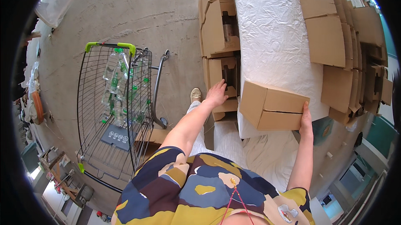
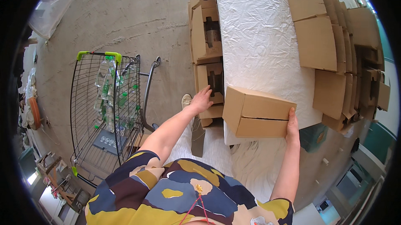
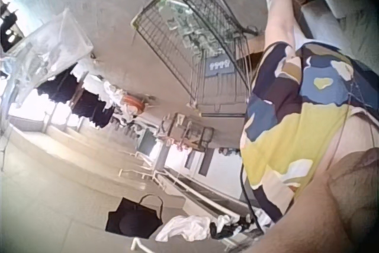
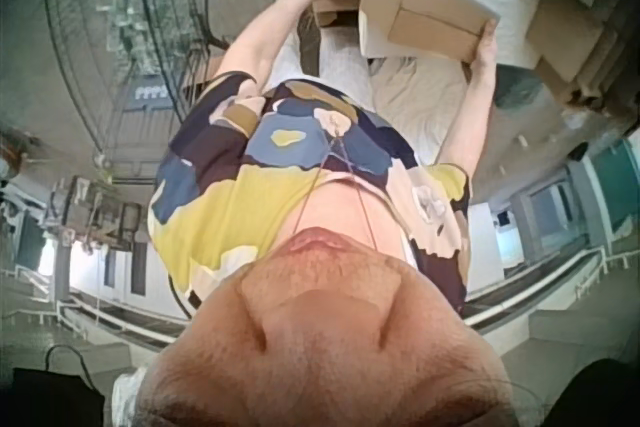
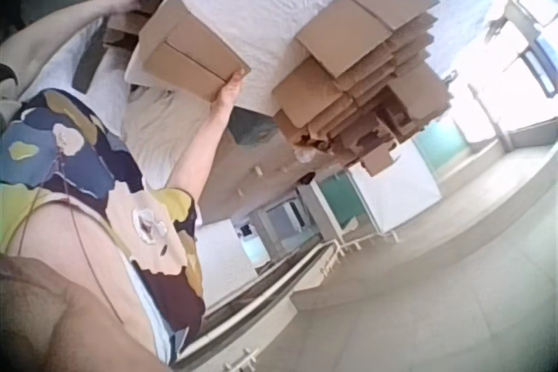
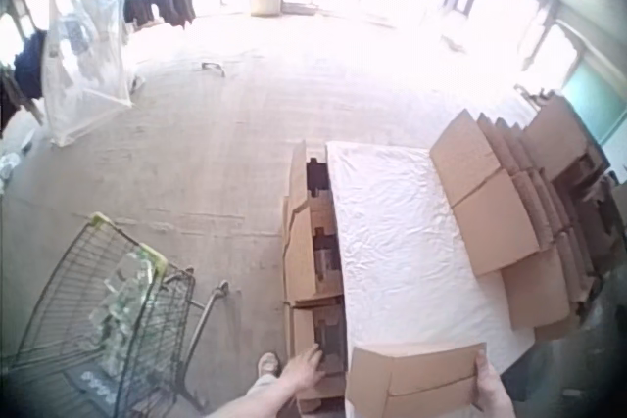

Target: The person takes plastic bottles from a shopping cart and places two of them inside a cardboard box, then closes the box and moves it to a stack on the side.

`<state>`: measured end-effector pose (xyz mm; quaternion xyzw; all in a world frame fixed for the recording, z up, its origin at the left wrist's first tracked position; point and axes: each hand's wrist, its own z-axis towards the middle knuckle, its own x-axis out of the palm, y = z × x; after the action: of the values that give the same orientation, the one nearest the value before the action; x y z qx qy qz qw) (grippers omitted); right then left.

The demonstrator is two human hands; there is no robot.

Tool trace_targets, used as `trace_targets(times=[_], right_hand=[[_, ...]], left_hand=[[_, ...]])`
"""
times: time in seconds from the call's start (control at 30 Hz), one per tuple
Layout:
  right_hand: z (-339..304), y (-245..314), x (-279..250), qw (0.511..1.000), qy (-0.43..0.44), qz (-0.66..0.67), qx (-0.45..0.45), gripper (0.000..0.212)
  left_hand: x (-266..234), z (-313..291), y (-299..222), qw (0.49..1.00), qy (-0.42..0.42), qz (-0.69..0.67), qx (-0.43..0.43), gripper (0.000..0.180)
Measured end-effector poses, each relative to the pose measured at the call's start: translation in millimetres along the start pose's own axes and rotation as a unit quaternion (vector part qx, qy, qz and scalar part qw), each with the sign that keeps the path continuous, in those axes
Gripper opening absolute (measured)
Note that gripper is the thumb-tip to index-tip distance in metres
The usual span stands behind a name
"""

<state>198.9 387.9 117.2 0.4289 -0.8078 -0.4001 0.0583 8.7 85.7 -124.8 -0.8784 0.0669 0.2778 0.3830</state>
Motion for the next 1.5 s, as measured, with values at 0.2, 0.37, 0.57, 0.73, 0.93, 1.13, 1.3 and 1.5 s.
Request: trace_targets(times=[0.2,0.37,0.57,0.73,0.93,1.13,1.3,1.5], right_hand=[[-3.0,2.7,4.4,0.999,-0.048,-0.012,0.017,0.082],[6.1,-24.1,-18.0,0.996,-0.087,0.010,0.021,0.086],[-1.9,-11.2,-5.9,0.996,-0.083,0.003,0.026,0.085],[3.1,-14.1,-9.9,0.997,-0.075,0.021,0.021,0.084],[0.2,-11.3,-5.9,0.997,-0.071,0.020,0.006,0.081],[0.0,-12.0,-4.3,0.998,-0.058,0.034,-0.002,0.079],[3.5,-18.6,-10.8,0.998,-0.052,0.041,-0.008,0.079],[-0.6,-8.4,-4.0,0.998,-0.052,0.023,0.002,0.079]], left_hand=[[14.7,26.5,23.0,0.998,0.014,0.023,0.050,0.074],[17.8,35.0,32.7,0.998,-0.003,0.063,0.029,0.075],[33.2,21.5,25.2,0.987,-0.095,0.109,0.063,0.072],[33.8,29.2,-11.1,0.991,-0.091,0.089,0.047,0.076],[35.8,41.2,-15.0,0.989,-0.093,0.110,0.022,0.067],[57.2,46.3,13.0,0.984,-0.152,0.089,-0.010,0.058],[53.9,50.0,9.6,0.983,-0.129,0.126,-0.037,0.057],[47.5,52.1,3.1,0.983,-0.108,0.136,-0.053,0.059]])
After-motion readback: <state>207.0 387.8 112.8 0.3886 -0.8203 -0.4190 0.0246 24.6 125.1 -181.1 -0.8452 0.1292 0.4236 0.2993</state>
